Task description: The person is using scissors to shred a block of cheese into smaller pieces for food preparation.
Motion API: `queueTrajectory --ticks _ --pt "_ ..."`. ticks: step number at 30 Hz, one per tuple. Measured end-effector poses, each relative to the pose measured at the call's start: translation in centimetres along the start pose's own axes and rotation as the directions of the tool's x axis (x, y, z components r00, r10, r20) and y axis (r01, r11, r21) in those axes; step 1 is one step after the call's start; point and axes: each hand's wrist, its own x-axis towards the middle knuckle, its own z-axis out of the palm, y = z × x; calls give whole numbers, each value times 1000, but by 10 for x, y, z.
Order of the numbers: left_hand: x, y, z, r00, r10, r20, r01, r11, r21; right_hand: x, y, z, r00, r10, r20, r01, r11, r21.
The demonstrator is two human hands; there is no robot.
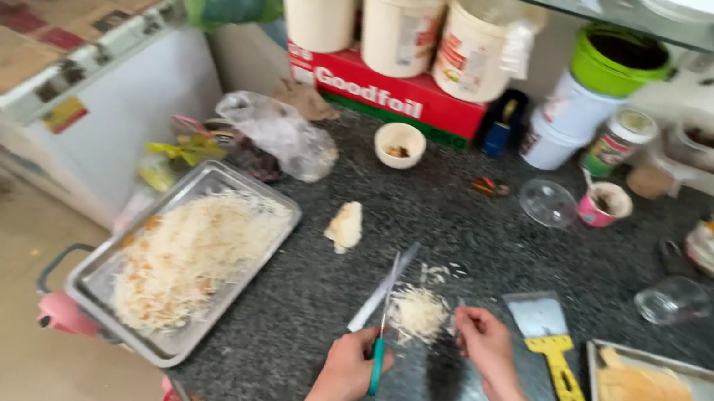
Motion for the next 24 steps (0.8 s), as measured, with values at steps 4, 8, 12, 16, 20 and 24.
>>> queueTrajectory --ticks 4,8,12,16,20,24 --pt "-2 -22 -67 992 -44 -118 32 994 -106 -3 -29 54 999 42 34 -43 999 24" --pt "-13 -46 -140 977 -113 -179 83 982 -170 3 -31 112 994 -10 112 3 998 60" --pt "-11 -66 -187 964 -179 -196 151 977 -151 -12 -57 163 988 19 155 -23 1000 18" --pt "-2 -77 -200 975 -165 -151 156 985 -68 -16 -72 189 985 111 133 -101 992 -74" --pt "29 -107 -187 986 -124 -113 118 991 -62 6 -58 202 990 135 32 -128 977 -170" --pt "57 -119 -171 984 -176 39 180 950 -256 29 -57 212 992 109 -62 -124 921 -370"
